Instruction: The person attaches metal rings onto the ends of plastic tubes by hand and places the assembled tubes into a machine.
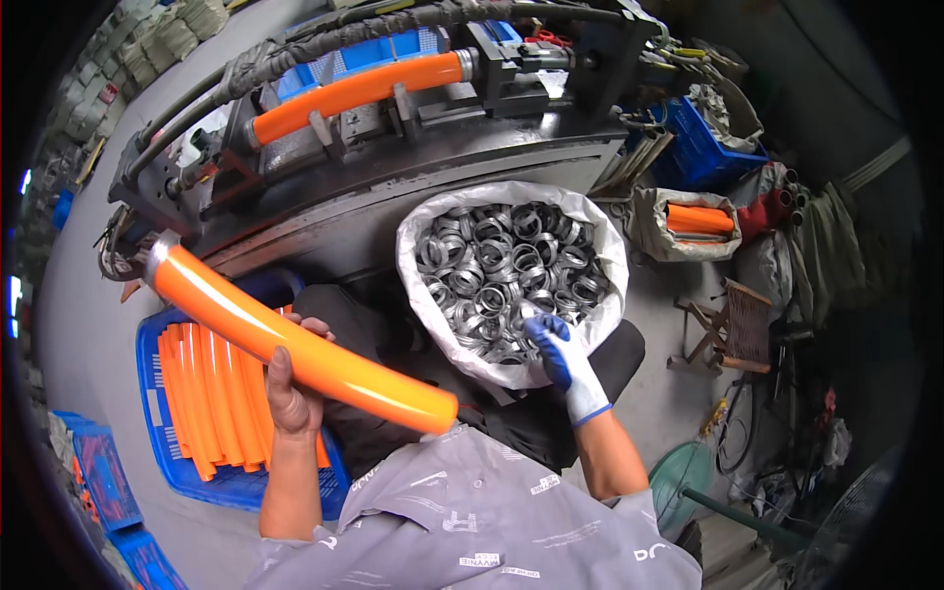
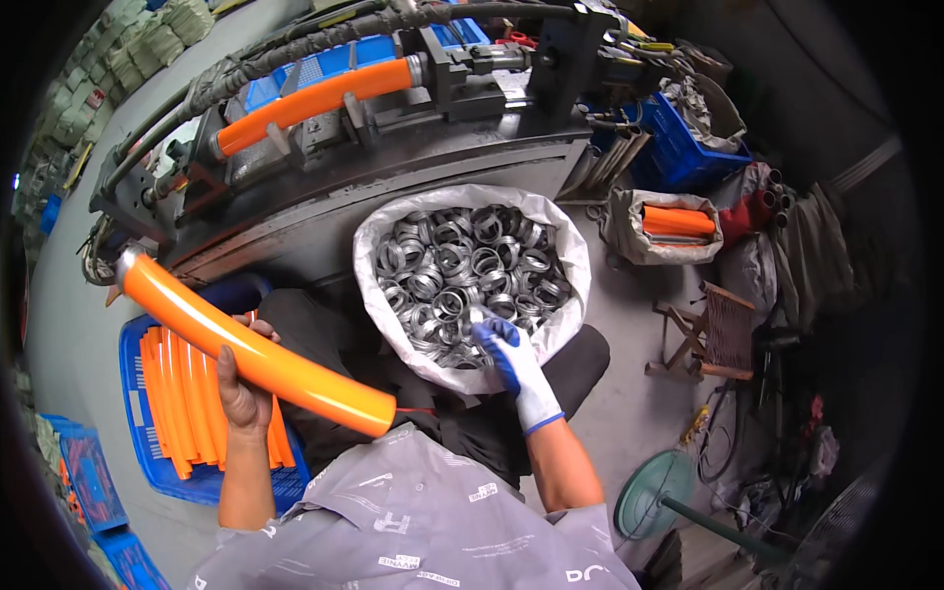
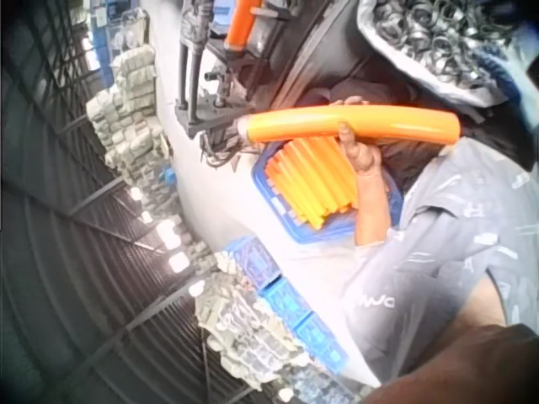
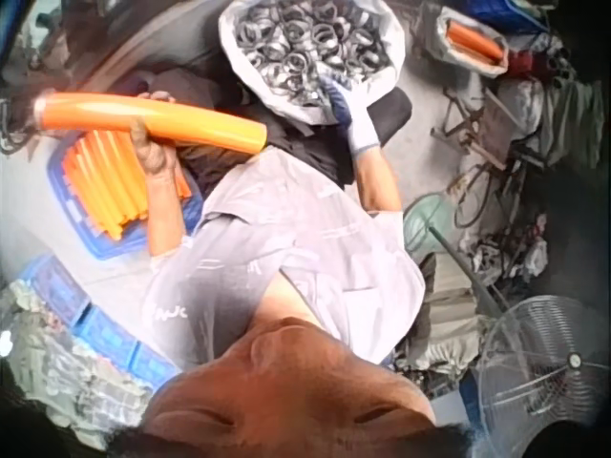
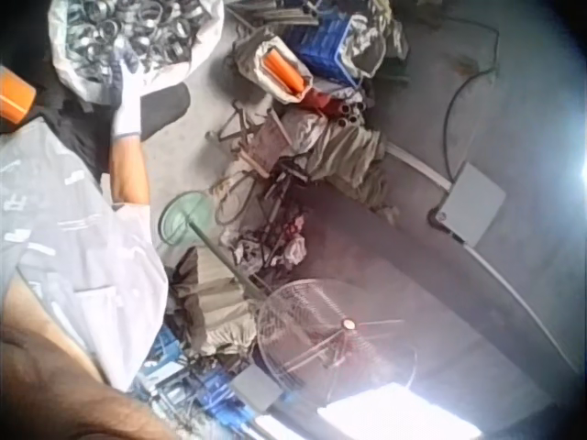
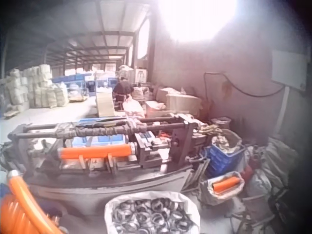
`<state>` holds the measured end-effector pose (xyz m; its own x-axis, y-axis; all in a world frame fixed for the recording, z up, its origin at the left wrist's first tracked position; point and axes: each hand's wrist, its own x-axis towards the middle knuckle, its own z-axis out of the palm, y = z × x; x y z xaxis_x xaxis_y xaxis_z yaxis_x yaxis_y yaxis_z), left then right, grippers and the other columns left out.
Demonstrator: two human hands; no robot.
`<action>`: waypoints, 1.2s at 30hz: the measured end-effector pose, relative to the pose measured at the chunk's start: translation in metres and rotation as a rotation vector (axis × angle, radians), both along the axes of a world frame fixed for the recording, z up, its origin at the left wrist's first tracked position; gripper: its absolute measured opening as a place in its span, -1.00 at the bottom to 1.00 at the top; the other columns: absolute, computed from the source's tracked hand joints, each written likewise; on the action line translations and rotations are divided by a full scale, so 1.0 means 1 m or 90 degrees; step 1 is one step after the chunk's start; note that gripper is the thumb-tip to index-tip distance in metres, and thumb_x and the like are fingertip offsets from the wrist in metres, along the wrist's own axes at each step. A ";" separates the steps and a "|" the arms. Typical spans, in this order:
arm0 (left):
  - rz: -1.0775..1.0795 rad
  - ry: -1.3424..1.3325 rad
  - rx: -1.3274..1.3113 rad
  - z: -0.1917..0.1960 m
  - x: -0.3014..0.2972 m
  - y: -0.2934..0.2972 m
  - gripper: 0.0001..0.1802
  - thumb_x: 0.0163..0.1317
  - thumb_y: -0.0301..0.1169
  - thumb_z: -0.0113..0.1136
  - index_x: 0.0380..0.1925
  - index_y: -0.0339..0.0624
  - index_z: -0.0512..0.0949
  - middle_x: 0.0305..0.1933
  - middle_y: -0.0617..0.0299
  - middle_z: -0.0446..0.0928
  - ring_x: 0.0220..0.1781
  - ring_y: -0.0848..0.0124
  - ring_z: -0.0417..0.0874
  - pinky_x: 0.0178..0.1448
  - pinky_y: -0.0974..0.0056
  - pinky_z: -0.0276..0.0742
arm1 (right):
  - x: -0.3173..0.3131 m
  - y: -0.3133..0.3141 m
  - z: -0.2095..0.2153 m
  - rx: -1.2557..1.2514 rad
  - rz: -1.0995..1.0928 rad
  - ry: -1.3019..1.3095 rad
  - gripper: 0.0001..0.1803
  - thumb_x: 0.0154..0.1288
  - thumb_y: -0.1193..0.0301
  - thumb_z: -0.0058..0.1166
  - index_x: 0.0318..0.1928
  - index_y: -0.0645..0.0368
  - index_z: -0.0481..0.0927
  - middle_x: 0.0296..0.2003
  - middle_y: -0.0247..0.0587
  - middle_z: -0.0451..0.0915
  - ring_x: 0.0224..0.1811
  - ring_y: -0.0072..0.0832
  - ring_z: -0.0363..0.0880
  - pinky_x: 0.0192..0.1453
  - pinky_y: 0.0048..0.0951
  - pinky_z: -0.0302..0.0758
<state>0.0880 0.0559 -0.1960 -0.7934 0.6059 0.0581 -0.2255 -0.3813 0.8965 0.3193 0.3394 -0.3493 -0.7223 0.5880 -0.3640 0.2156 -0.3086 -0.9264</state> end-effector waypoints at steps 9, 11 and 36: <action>0.072 -0.382 0.019 -0.048 0.033 0.019 -0.51 0.30 -0.07 0.34 0.09 -0.11 0.52 0.11 0.12 0.60 0.13 0.23 0.67 0.13 0.03 0.74 | -0.018 -0.056 0.076 -0.266 -0.082 0.409 -0.37 0.40 0.04 0.18 0.28 0.19 0.39 0.15 -0.16 0.56 0.16 -0.35 0.62 0.14 -0.21 0.67; 0.081 -0.378 0.014 -0.047 0.036 0.020 -0.52 0.30 -0.08 0.34 0.08 -0.11 0.52 0.11 0.12 0.61 0.12 0.23 0.68 0.12 0.04 0.75 | -0.019 -0.060 0.075 -0.195 -0.078 0.374 -0.31 0.35 -0.04 0.21 0.26 0.19 0.41 0.12 -0.19 0.57 0.11 -0.41 0.62 0.12 -0.29 0.66; 0.075 -0.323 0.006 -0.054 0.034 0.015 -0.58 0.28 -0.16 0.37 0.06 -0.03 0.53 0.10 0.12 0.62 0.12 0.19 0.68 0.11 -0.09 0.75 | -0.041 -0.066 0.097 0.195 0.070 0.279 0.05 0.36 0.07 0.25 0.57 0.27 -0.11 0.36 0.06 0.30 0.40 -0.20 0.30 0.46 -0.25 0.22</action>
